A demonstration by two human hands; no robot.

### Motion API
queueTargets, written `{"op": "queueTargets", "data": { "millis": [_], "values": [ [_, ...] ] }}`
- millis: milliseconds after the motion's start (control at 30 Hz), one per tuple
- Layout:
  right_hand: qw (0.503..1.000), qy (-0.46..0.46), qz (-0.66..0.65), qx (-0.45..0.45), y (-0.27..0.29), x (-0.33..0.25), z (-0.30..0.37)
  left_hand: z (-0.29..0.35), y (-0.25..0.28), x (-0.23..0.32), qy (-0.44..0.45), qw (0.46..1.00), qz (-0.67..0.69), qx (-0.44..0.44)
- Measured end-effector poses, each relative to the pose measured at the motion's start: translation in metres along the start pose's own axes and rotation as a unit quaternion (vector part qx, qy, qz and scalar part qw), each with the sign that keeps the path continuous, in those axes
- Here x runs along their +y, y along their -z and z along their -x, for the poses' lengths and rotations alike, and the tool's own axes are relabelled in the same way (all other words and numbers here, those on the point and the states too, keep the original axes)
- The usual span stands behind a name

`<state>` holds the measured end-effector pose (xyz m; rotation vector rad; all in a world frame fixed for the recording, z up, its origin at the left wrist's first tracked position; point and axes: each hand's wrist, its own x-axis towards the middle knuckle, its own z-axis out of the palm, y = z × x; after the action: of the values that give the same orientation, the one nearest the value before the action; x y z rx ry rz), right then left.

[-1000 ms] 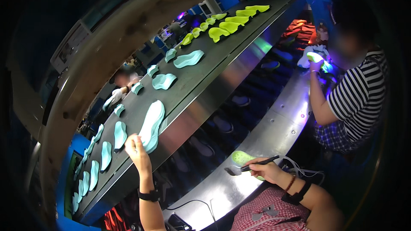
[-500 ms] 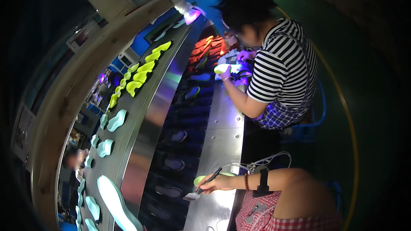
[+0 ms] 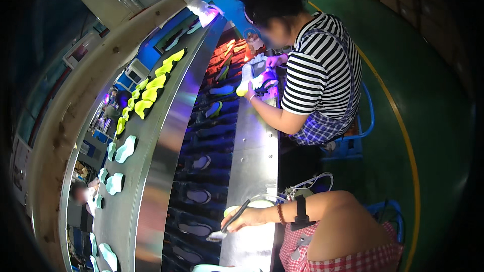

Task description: Applying glue or primer to shoe soles on a conveyor belt using a brush.

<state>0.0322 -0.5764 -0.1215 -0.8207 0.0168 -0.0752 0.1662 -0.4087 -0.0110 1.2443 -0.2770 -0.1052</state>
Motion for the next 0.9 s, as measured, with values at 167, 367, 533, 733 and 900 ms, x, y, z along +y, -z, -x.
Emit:
{"op": "queueTargets", "data": {
  "millis": [167,367,533,733,900],
  "values": [
    [0.999,-0.014,0.007,-0.039,-0.016,0.011,0.001,0.003,-0.007,-0.021,0.008,1.0,0.009,-0.016],
    [0.996,-0.048,0.031,-0.063,-0.019,0.031,0.0,0.021,-0.01,-0.043,0.03,0.999,0.014,-0.022],
    [0.994,-0.037,0.076,-0.066,-0.026,0.032,0.012,0.037,-0.014,-0.043,0.023,0.999,0.015,-0.032],
    [0.992,-0.079,0.045,-0.092,-0.042,0.035,0.013,0.045,-0.014,-0.034,-0.001,0.998,0.024,-0.054],
    [0.992,-0.076,0.042,-0.092,-0.058,0.041,0.015,0.061,-0.017,-0.039,-0.01,0.998,0.044,-0.052]
  ]
}}
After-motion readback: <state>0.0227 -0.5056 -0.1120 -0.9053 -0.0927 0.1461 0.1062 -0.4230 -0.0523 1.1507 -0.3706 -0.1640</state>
